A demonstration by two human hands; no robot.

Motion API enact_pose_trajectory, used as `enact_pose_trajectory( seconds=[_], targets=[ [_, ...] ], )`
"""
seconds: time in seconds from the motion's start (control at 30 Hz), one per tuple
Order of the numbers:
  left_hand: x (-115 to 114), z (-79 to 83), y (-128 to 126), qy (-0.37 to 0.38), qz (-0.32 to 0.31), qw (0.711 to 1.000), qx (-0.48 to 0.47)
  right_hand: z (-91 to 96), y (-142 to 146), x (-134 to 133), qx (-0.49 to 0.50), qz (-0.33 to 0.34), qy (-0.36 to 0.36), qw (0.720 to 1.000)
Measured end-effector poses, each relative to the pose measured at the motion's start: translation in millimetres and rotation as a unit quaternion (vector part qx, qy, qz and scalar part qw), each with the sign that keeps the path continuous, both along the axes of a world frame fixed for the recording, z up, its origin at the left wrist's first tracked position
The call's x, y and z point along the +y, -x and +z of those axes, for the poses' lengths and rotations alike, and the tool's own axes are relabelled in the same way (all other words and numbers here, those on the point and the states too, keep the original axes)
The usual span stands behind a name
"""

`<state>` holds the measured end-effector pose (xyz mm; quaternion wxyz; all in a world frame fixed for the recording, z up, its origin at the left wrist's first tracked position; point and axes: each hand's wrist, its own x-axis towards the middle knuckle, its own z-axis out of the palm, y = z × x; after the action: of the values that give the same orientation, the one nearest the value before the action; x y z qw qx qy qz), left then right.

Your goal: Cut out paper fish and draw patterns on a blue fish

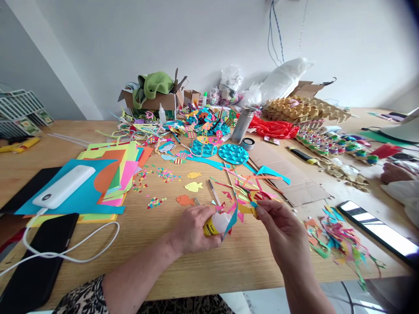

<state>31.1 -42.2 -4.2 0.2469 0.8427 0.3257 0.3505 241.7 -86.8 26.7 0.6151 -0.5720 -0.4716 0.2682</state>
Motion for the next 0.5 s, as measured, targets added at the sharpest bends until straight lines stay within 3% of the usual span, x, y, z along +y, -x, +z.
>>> enact_pose_trajectory(
  seconds=[0.17, 0.37, 0.5],
  targets=[
    [-0.6, 0.4, -1.1, -0.009, -0.005, 1.000, -0.004, 1.1, 3.1, -6.8, 0.003, 0.021, 0.032, 0.999],
    [-1.3, 2.7, -3.5, -0.029, 0.021, 0.999, -0.004, 0.3, -16.7, -7.7, 0.044, -0.154, -0.003, 0.987],
    [-0.7, 9.1, -1.5, 0.033, 0.023, 0.998, -0.043, -2.3, -51.1, -21.0, -0.036, -0.266, 0.017, 0.963]
  ],
)
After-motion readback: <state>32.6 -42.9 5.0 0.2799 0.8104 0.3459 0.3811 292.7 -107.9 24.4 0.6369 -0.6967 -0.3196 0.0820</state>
